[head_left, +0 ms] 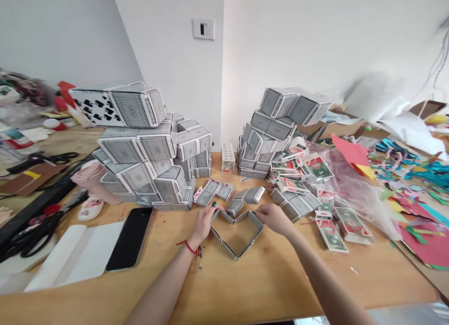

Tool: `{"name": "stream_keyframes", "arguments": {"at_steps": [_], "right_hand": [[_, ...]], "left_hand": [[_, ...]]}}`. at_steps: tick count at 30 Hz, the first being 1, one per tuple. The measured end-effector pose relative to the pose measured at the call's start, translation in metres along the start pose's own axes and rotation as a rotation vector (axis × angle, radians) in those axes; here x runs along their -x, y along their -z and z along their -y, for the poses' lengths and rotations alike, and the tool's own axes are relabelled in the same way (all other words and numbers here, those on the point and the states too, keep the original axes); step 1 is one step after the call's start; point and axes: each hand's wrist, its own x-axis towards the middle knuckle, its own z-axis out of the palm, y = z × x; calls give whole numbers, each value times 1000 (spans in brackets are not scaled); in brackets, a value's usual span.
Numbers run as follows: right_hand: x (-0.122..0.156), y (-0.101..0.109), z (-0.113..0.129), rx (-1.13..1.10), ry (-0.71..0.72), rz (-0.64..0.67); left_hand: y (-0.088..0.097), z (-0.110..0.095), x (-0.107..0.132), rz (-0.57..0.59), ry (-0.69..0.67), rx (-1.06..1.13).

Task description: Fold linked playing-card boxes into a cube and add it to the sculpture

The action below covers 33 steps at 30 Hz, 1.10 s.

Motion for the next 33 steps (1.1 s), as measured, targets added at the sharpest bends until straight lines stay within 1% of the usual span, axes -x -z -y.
{"name": "stream_keyframes", "arguments": {"at_steps": [2,3,4,5,7,8,10,12,14,17,19,22,26,30,33], "right_hand": [[6,24,9,63,-28,34],[7,36,15,112,-33,26],[6,47,21,261,-23,8],[4,57,29,429,-10,-46],[-6,69,43,655,82,-129],[-12,70,49,716,153,-117],[-26,66,59,804,328,9],[-37,54,62,891,479,187],[-44,38,61,984,633,293],[-46,18,53,1120,887,355],[-46,11,47,1188,992,362],[-50,10,37,1220,1050,381],[-57,20,26,1179,1025,439],[-61,28,19,1094,1195,450],[-63,28,19,1029,1246,468]], "left_hand": [[0,-1,0,-7,12,10],[-1,-1,0,-6,18,15],[-1,-1,0,-4,20,19],[-1,0,0,0,17,25],[0,1,0,10,7,36],[0,1,0,15,2,40],[0,1,0,18,-6,41],[0,1,0,20,-7,40],[0,-1,0,18,-5,39],[0,-3,0,18,1,29],[0,-4,0,17,-1,25],[0,-3,-1,11,-3,29],[0,-1,-1,21,5,26],[1,-3,-1,24,7,21],[1,-5,0,23,9,18]]}}
